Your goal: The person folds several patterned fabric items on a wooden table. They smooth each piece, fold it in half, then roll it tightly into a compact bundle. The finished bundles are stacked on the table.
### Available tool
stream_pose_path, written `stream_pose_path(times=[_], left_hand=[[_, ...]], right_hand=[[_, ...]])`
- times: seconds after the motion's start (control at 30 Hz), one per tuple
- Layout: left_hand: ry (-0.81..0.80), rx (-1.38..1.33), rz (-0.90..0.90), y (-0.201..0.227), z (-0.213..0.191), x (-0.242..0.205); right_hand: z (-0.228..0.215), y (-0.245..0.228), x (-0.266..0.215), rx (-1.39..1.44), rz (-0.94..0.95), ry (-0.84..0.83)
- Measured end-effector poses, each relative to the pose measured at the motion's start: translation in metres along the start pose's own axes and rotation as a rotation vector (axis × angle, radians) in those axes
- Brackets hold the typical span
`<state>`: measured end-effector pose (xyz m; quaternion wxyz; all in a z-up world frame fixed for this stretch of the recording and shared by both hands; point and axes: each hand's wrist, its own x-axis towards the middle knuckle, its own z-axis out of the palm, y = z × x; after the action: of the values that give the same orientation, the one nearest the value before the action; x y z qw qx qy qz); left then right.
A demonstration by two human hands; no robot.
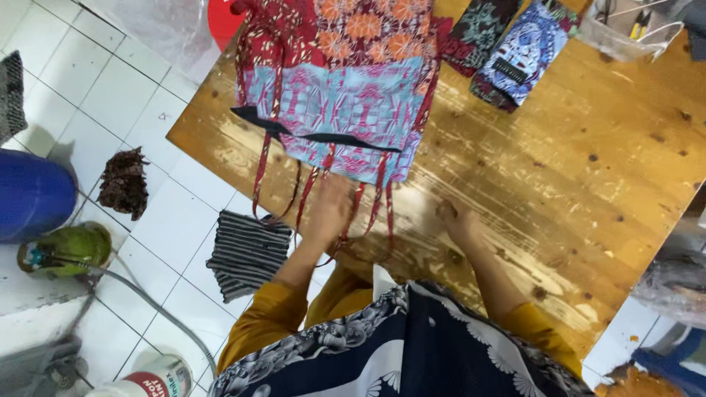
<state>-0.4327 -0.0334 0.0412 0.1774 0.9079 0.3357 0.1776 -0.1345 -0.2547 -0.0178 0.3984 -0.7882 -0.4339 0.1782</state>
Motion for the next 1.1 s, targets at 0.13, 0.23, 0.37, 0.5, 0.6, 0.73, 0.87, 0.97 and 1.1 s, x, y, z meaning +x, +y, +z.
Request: stream_pose_path(times=[0.13, 0.23, 0.37, 0.5, 0.6, 0.73, 0.87, 0.97, 1.1], left_hand=[[0.451, -0.376, -0.213, -0.105, -0.015, 0.029], [0.488, -1.280, -0.636, -0.168, -0.014, 0.061], [0.224, -1.700, -0.826, -0.194, 0.006, 0.059], [-0.020, -1.760, -0.892, -0.184, 0.019, 0.055], [-0.246, -1.825, -0.997, -0.178, 0.026, 0.065], [-0.334, -1.877, -0.911, -0.185, 0.029, 0.074], [-0.525, -2.004, -0.925, -0.176, 0.041, 0.084], [-0.572, -2.075, -0.957, -0.173, 0.038, 0.093], [-0.563, -2.204, -0.962, -0.172, 0.016, 0.112]], right_hand=[[0.030, -0.014, 0.029, 0.128, 0.098, -0.013], [0.054, -0.032, 0.073, 0.338, 0.278, 0.059], [0.092, -0.051, 0.142, 0.093, 0.189, 0.161], [0.122, -0.070, 0.204, -0.169, 0.512, -0.048], [0.120, -0.078, 0.227, -0.163, 0.493, 0.192], [0.115, -0.096, 0.229, -0.117, 0.492, 0.244], [0.123, -0.154, 0.231, 0.279, 0.313, 0.310], [0.131, -0.221, 0.239, -0.495, -0.261, 0.354], [0.099, -0.305, 0.258, 0.104, -0.098, 0.095]])
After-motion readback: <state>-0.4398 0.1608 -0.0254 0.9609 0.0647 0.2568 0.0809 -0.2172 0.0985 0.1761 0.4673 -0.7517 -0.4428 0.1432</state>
